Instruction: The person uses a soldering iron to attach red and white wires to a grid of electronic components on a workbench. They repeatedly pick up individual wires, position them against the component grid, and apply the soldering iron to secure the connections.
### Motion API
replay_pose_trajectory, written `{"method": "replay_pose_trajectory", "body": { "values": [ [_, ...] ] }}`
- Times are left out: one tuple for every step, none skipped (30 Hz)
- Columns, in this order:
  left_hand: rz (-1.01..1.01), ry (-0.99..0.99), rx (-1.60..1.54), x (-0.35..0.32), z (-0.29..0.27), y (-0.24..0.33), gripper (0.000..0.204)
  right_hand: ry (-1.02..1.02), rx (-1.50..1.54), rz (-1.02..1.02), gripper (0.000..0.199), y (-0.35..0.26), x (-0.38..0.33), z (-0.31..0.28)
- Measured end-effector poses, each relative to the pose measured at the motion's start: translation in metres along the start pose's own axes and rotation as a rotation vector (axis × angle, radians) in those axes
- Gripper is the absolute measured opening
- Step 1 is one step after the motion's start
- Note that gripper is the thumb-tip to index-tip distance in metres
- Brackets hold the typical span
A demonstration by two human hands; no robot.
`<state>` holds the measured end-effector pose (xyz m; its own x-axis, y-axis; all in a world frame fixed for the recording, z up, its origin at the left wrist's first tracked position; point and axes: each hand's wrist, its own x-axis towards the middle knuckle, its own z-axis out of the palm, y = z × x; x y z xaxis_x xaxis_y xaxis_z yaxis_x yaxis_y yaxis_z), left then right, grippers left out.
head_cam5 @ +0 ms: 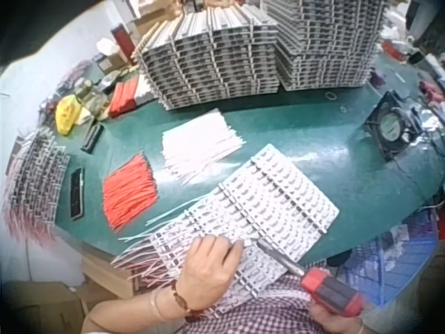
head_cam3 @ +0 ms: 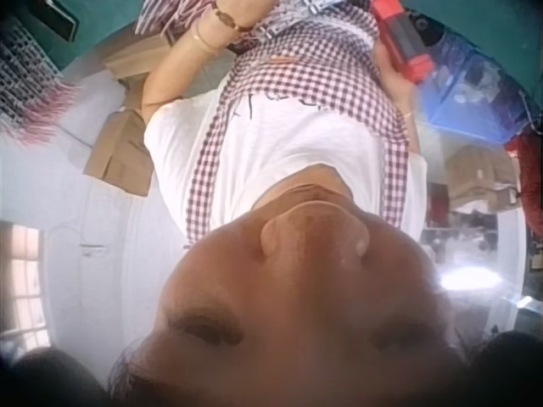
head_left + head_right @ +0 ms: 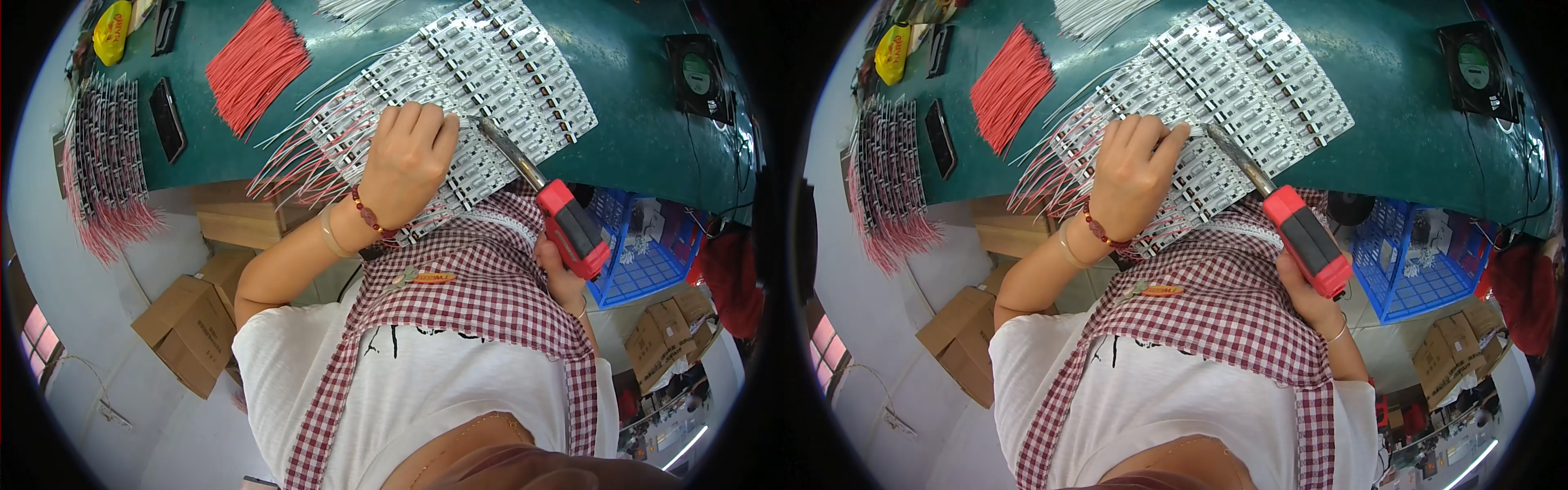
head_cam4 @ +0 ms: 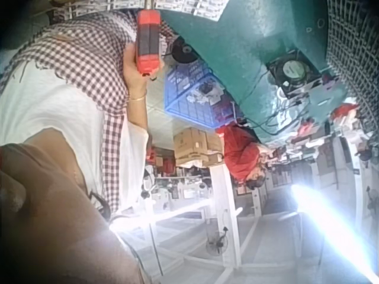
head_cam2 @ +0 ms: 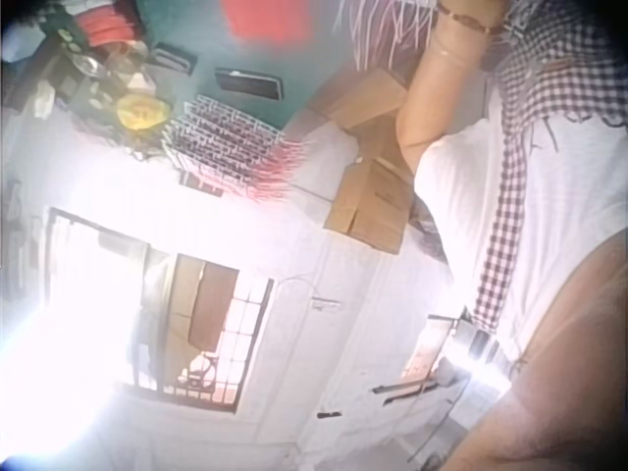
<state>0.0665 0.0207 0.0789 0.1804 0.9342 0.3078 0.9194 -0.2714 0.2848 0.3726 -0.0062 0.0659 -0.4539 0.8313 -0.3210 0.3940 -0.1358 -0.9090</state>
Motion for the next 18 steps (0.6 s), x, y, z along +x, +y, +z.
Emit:
{"method": "replay_pose_trajectory", "body": {
  "values": [
    [-0.001, -0.004, 0.003, 0.000, 0.000, 0.000, 0.026, 0.005, 0.015, 0.014, 0.020, 0.000, 0.000, 0.000],
    [-0.002, -0.007, 0.006, 0.000, 0.000, 0.001, 0.026, 0.020, 0.033, 0.017, 0.020, 0.001, -0.001, 0.001],
    [-0.003, -0.011, 0.009, 0.001, 0.000, 0.001, 0.026, 0.035, 0.052, 0.019, 0.021, 0.001, -0.001, 0.002],
    [-0.005, -0.018, 0.011, 0.001, -0.001, 0.001, 0.026, 0.060, 0.072, 0.012, 0.021, 0.003, -0.005, 0.004],
    [-0.006, -0.024, 0.013, 0.001, -0.002, 0.002, 0.026, 0.077, 0.080, 0.012, 0.020, 0.002, -0.006, 0.004],
    [-0.008, -0.030, 0.015, 0.002, -0.003, 0.002, 0.025, 0.094, 0.089, 0.011, 0.020, 0.001, -0.008, 0.004],
    [-0.009, -0.035, 0.018, 0.002, -0.003, 0.002, 0.026, 0.102, 0.086, 0.015, 0.019, -0.002, -0.008, 0.003],
    [-0.011, -0.039, 0.021, 0.002, -0.004, 0.002, 0.026, 0.103, 0.118, 0.024, 0.018, -0.006, -0.007, 0.002],
    [-0.012, -0.044, 0.025, 0.002, -0.004, 0.002, 0.026, 0.104, 0.150, 0.034, 0.018, -0.011, -0.006, 0.002],
    [-0.011, -0.042, 0.029, 0.003, -0.004, 0.002, 0.025, 0.098, 0.217, 0.049, 0.018, -0.018, -0.005, 0.002],
    [-0.010, -0.041, 0.034, 0.003, -0.004, 0.002, 0.024, 0.093, 0.284, 0.064, 0.018, -0.023, -0.005, 0.002],
    [-0.008, -0.039, 0.039, 0.003, -0.004, 0.002, 0.023, 0.089, 0.287, 0.060, 0.019, -0.025, -0.004, 0.001],
    [-0.012, -0.042, 0.048, 0.004, -0.004, 0.002, 0.022, 0.085, 0.290, 0.056, 0.020, -0.025, -0.004, 0.000],
    [-0.015, -0.046, 0.057, 0.005, -0.005, 0.002, 0.021, 0.080, 0.293, 0.047, 0.020, -0.025, -0.004, 0.000],
    [-0.018, -0.049, 0.066, 0.005, -0.004, 0.002, 0.021, 0.075, 0.296, 0.039, 0.020, -0.025, -0.004, 0.000],
    [-0.027, -0.048, 0.063, 0.005, -0.004, 0.001, 0.020, 0.069, 0.298, 0.027, 0.019, -0.025, -0.004, -0.001],
    [-0.036, -0.047, 0.060, 0.005, -0.002, 0.000, 0.019, 0.064, 0.299, 0.024, 0.019, -0.025, -0.004, -0.001],
    [-0.044, -0.046, 0.057, 0.004, -0.001, 0.000, 0.019, 0.058, 0.300, 0.021, 0.018, -0.025, -0.004, -0.001]
  ]
}}
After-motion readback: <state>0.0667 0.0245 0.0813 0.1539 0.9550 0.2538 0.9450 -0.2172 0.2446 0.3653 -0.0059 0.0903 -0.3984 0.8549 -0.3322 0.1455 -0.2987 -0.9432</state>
